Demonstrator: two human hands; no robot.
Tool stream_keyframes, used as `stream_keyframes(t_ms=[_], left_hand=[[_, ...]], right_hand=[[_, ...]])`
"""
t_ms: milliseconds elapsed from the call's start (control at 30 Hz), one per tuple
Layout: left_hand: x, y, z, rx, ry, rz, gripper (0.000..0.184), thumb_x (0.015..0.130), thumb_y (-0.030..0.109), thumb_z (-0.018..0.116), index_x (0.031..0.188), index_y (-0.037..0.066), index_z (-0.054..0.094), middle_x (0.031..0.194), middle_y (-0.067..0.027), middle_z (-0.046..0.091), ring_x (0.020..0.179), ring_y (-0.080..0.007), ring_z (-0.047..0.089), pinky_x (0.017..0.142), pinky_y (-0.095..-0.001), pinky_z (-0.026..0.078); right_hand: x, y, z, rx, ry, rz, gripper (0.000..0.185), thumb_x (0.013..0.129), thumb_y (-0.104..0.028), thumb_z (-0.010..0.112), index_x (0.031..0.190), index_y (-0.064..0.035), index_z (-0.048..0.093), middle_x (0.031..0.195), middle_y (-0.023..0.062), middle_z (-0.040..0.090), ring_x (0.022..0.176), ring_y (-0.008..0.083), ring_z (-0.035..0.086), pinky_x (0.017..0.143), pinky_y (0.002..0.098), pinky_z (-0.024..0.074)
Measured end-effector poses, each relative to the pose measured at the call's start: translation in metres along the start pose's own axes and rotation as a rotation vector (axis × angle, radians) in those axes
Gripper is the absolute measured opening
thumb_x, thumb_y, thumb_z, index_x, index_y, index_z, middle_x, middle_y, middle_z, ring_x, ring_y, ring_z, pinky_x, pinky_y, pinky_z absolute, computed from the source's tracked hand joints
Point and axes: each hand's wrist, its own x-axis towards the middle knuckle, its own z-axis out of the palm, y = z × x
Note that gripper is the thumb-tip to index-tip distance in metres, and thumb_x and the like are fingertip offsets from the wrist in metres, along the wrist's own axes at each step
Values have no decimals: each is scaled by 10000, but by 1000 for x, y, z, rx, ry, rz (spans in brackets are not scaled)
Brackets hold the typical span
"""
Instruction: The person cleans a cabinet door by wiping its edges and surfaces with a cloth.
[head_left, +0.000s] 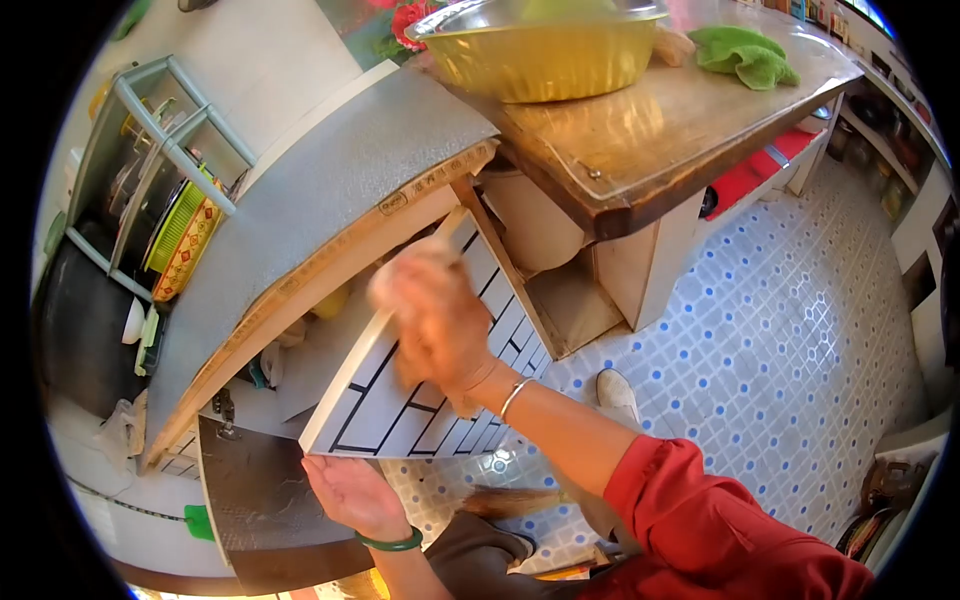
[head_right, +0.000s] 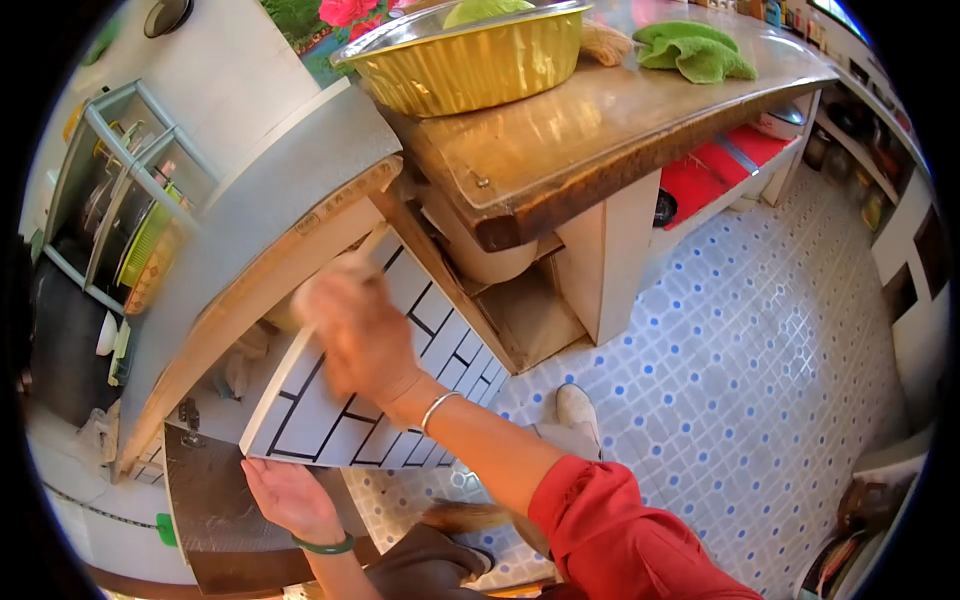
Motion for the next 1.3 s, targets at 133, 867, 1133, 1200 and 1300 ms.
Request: stream_keyframes(t_ms=[133, 867, 1133, 1200, 1300], left_hand=[[-5, -2, 19, -11, 38, 0, 422, 1049, 305, 400, 1296, -18, 511, 1327, -104, 558, 1236, -197, 501, 1079, -353, 349], [-23, -2, 19, 37, 26, -3, 426, 1040, 282, 376, 1354, -1, 436, 1360, -132, 501, 1277, -229, 457, 1111, -382, 306], [-19, -5, 15, 71, 91, 14, 449, 1042, 299, 390, 1370, -4, 440, 1396, -124, 489, 1295, -227, 444, 1121, -382, 294], [-15, -7, 7, 74, 37, 61, 426, 1045, 290, 396, 1351, 4, 471, 1388, -108, 500, 1290, -207, 443, 1118, -375, 294], [-7, -8, 0, 24, 20, 49, 422, 1048, 291, 395, 1342, 1, 479, 1376, -107, 507, 1283, -195, 446, 1118, -369, 288]], right_hand=[[-10, 22, 7, 35, 289, 211, 322, 936, -123, 537, 1234, -1, 533, 1309, 188, 528, 1196, 373, 520, 1002, 411, 436], [-166, 101, 2, -33, 580, 1479, 298, 986, -246, 492, 1176, -29, 566, 1095, 185, 639, 1011, 307, 617, 898, 379, 472], [-264, 149, 9, -193, 607, 1700, 390, 982, -379, 548, 1199, -57, 576, 1080, 150, 653, 974, 267, 621, 861, 361, 482], [-280, 149, 7, -161, 645, 1728, 399, 992, -402, 532, 1188, -57, 575, 1081, 143, 655, 974, 260, 619, 860, 352, 483], [-325, 170, 13, -186, 595, 1675, 424, 990, -409, 526, 1177, -32, 574, 1069, 160, 652, 966, 268, 619, 862, 357, 485]])
